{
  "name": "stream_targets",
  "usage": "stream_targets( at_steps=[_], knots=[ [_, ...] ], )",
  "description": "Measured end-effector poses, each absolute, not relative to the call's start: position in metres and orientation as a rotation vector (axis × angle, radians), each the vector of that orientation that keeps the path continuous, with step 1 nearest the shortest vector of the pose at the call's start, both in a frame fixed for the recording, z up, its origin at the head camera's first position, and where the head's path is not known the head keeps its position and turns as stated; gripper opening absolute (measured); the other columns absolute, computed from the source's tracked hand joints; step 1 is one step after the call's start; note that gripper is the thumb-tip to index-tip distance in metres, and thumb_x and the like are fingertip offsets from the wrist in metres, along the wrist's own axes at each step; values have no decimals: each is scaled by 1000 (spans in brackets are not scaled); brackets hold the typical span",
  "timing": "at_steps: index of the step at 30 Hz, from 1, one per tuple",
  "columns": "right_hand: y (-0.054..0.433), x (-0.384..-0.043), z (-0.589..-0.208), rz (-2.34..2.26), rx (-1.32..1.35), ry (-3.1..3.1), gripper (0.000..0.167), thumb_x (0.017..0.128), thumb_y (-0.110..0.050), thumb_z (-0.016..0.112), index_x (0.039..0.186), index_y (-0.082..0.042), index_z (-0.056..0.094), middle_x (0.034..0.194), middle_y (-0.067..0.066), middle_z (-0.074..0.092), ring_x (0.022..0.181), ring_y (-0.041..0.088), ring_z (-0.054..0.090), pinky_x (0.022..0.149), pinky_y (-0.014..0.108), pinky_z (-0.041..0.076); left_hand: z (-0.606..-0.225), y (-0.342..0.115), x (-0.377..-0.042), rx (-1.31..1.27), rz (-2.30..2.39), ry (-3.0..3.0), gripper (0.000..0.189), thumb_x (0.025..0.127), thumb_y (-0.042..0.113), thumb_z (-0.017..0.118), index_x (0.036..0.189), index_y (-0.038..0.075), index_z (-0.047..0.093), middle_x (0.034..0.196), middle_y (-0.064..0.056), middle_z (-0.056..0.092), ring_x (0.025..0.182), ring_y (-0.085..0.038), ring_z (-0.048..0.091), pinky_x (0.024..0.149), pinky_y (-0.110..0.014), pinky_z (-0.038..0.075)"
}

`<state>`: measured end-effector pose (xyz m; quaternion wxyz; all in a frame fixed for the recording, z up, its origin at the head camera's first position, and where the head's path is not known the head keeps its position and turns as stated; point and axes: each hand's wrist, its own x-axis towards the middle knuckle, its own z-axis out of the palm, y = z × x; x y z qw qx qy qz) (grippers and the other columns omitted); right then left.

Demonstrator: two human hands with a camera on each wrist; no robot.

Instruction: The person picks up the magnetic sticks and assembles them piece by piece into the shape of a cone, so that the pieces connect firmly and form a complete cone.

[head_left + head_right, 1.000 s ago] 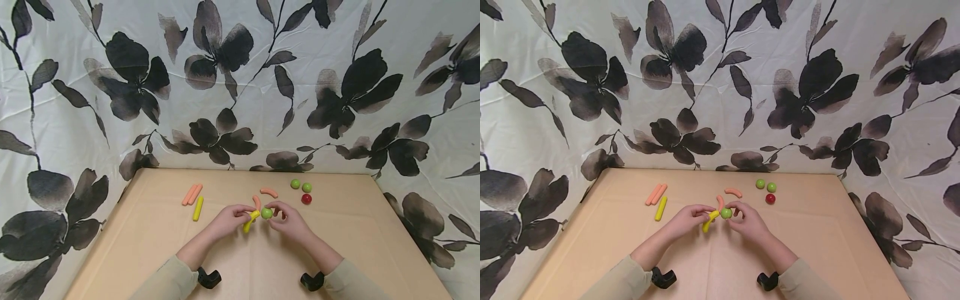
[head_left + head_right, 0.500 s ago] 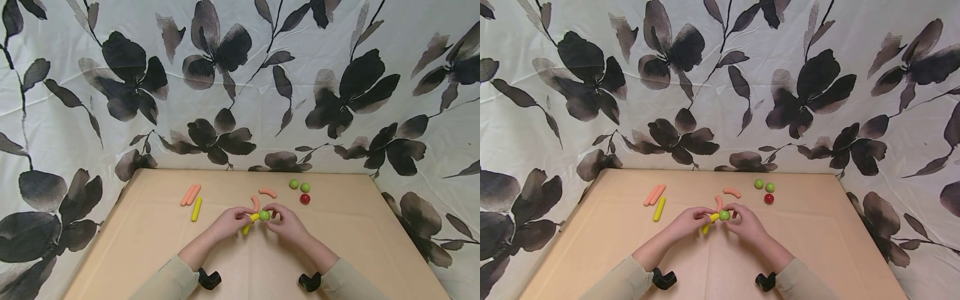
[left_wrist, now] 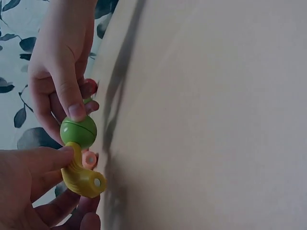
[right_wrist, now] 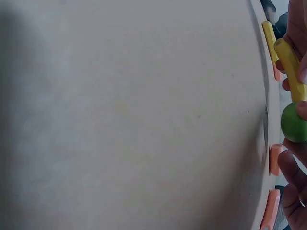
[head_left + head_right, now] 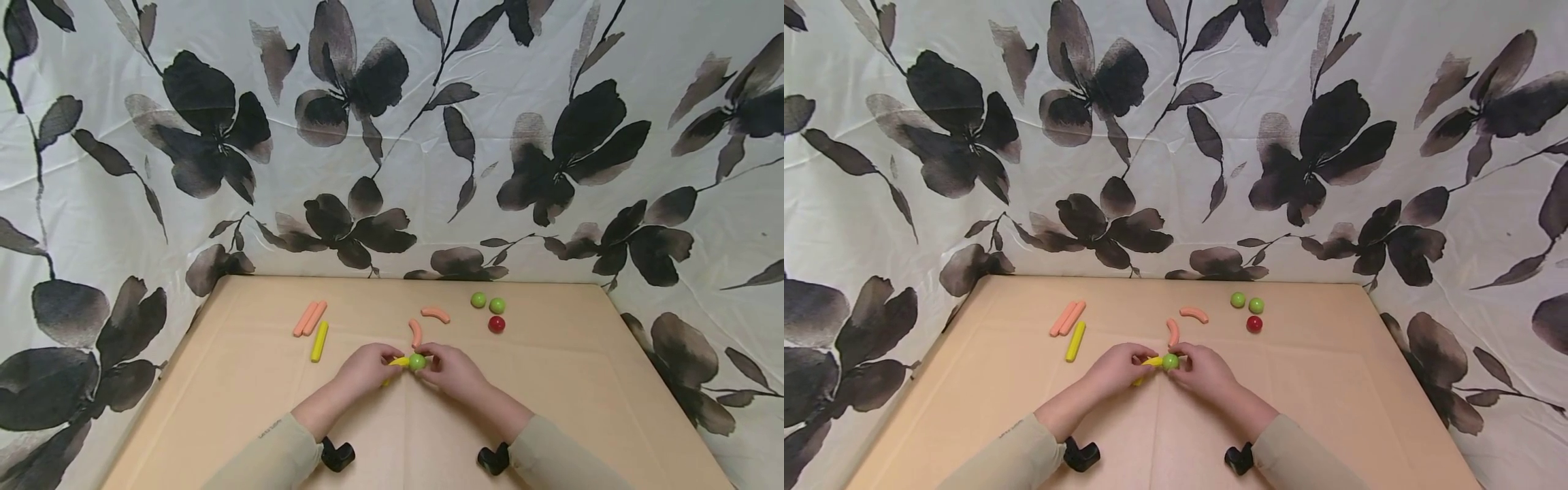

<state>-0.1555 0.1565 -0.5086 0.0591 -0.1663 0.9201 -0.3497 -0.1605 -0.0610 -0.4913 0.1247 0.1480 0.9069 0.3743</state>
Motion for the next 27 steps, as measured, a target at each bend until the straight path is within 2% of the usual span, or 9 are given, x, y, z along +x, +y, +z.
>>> stream_targets(
  at_steps=[4, 9, 18, 27],
  knots=[
    [151, -158, -511, -994, -531, 2787, 34, 87, -29, 78, 119, -19, 70, 78, -9, 56, 69, 10, 49, 60, 26, 41, -497, -65, -163, 409, 1067, 2645, 21, 90, 22, 73, 110, 16, 77, 102, 1, 70, 90, -14, 59, 81, -39, 49],
    [146, -162, -512, -936, -518, 2787, 32, 88, -35, 76, 116, -21, 71, 82, -11, 57, 71, 10, 49, 62, 27, 41, -502, -71, -167, 385, 1088, 2610, 22, 91, 22, 72, 111, 16, 76, 108, 1, 70, 95, -15, 60, 84, -40, 49],
    [146, -165, -508, -990, -484, 2779, 39, 87, -39, 76, 121, -20, 72, 94, -7, 62, 78, 12, 51, 67, 28, 43, -505, -79, -173, 385, 1188, 2475, 23, 90, 16, 72, 112, 13, 74, 93, 3, 65, 84, -14, 55, 76, -34, 46],
    [154, -173, -502, -1128, -381, 2810, 28, 87, -27, 77, 114, -20, 75, 98, -9, 67, 78, 11, 55, 69, 29, 47, -504, -78, -174, 398, 1217, 2424, 24, 89, 13, 71, 113, 11, 74, 92, 2, 63, 84, -15, 54, 76, -34, 45]
  ],
)
